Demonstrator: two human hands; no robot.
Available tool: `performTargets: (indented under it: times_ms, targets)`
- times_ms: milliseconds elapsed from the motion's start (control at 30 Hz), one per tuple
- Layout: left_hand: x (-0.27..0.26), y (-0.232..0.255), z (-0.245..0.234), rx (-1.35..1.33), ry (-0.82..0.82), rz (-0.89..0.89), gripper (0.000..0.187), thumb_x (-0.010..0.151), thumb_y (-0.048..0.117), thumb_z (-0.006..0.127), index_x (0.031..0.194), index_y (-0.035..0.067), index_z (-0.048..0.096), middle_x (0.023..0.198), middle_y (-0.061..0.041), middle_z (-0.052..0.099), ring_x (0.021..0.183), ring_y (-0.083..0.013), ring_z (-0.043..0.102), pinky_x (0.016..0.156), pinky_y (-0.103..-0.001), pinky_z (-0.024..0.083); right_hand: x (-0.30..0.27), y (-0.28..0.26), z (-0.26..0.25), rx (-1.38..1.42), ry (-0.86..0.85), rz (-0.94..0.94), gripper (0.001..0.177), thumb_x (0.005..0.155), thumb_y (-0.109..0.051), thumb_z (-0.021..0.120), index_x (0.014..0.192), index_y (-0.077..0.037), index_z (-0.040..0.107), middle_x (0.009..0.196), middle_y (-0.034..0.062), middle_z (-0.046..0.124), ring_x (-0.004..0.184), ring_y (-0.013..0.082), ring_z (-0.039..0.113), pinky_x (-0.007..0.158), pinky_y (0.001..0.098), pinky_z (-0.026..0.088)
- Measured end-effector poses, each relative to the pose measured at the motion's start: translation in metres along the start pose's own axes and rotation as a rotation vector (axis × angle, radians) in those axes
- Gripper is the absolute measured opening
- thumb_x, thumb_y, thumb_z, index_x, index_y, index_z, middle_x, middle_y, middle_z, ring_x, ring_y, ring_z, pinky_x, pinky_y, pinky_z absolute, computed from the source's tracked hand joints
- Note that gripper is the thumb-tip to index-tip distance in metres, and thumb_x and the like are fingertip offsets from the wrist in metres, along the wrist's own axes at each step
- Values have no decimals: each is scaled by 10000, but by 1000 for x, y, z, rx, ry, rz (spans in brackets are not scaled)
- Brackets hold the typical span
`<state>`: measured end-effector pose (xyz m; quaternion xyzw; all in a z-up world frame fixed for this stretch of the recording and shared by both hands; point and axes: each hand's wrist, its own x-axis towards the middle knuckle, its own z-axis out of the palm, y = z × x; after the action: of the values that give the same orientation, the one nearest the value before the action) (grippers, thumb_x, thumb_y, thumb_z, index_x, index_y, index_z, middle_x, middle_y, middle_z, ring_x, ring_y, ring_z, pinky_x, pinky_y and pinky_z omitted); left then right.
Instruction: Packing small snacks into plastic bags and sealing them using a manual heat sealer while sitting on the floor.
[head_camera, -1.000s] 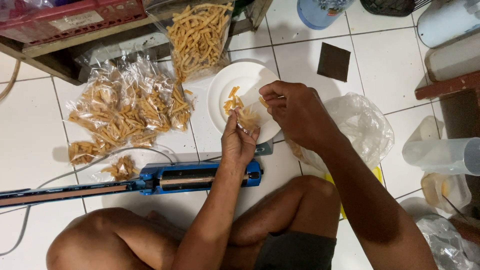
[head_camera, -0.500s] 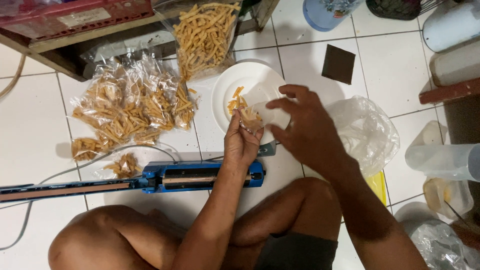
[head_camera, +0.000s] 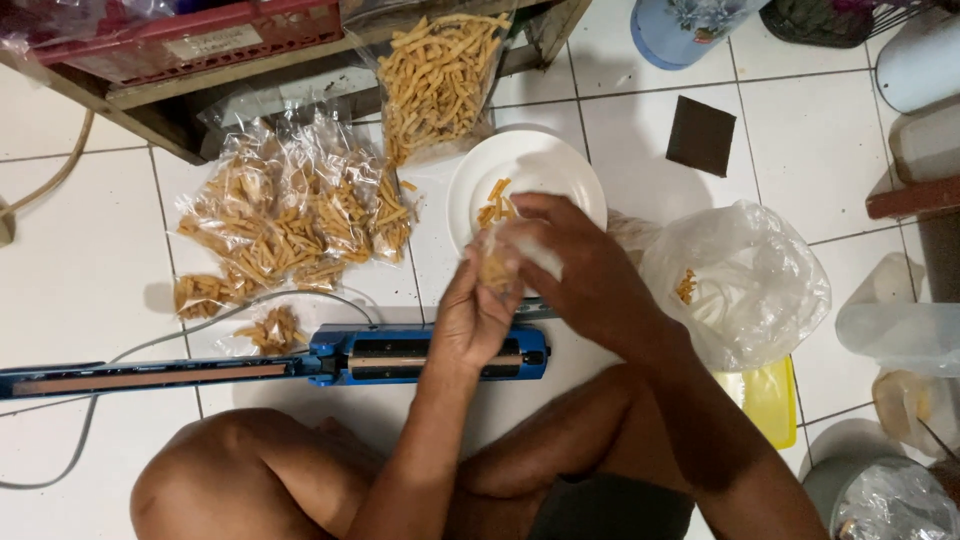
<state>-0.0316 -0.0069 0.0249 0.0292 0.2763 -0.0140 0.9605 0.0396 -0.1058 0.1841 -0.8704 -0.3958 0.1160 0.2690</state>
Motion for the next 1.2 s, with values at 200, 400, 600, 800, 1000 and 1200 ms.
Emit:
performTargets:
  times_ms: [200, 400, 600, 800, 1000, 1200]
  targets:
    - [-6, 31, -28, 54, 55, 176, 355, 914, 292, 683, 1232, 141, 638, 1194, -85, 694, 1070, -221, 671, 886, -369, 576, 30, 119, 90, -337, -85, 181, 603, 811, -15, 615, 1395, -128, 514, 1357, 139, 507, 1257, 368, 491, 900, 496, 507]
    - [-5, 33, -36, 8, 108, 161, 377, 909, 337, 688, 1238, 161, 639, 1195, -68, 698, 1061, -202, 669, 896, -363, 573, 41, 120, 121, -296, -285, 255, 880, 733, -244, 751, 1519, -197, 358, 1533, 218, 314, 1407, 409, 346, 1009, 559, 436]
    - [7, 27, -44, -13, 72, 150, 346, 911, 329, 690, 1204, 148, 654, 1182, -70, 704, 1062, -210, 673, 909, -391, 580, 15, 142, 147, -456, 35, 58, 316, 934, -218, 664, 1233, -125, 628, 1142, 135, 570, 1019, 295, 625, 746, 371, 549]
    - [12, 23, -43, -54, 149, 174, 339, 904, 343, 704, 1150, 113, 670, 1157, -87, 713, 1069, -237, 678, 941, -431, 568, 10, 158, 163, -536, 72, 39, 136, 960, -147, 632, 1077, -77, 622, 929, 70, 553, 835, 207, 626, 679, 277, 527]
    - [18, 20, -33, -43, 180, 173, 282, 906, 365, 700, 1072, 136, 705, 1078, -66, 737, 999, -226, 704, 890, -420, 591, 11, 139, 122, 199, 238, 518, 191, 921, -251, 698, 1033, -97, 695, 867, 138, 638, 810, 281, 666, 700, 395, 542]
    - [22, 16, -14, 28, 181, 207, 276, 892, 372, 714, 1047, 143, 705, 1048, -71, 742, 967, -229, 718, 866, -423, 604, 11, 65, 55, 802, 537, 582, 165, 929, -134, 716, 1041, -16, 690, 849, 68, 634, 769, 110, 616, 685, 232, 580]
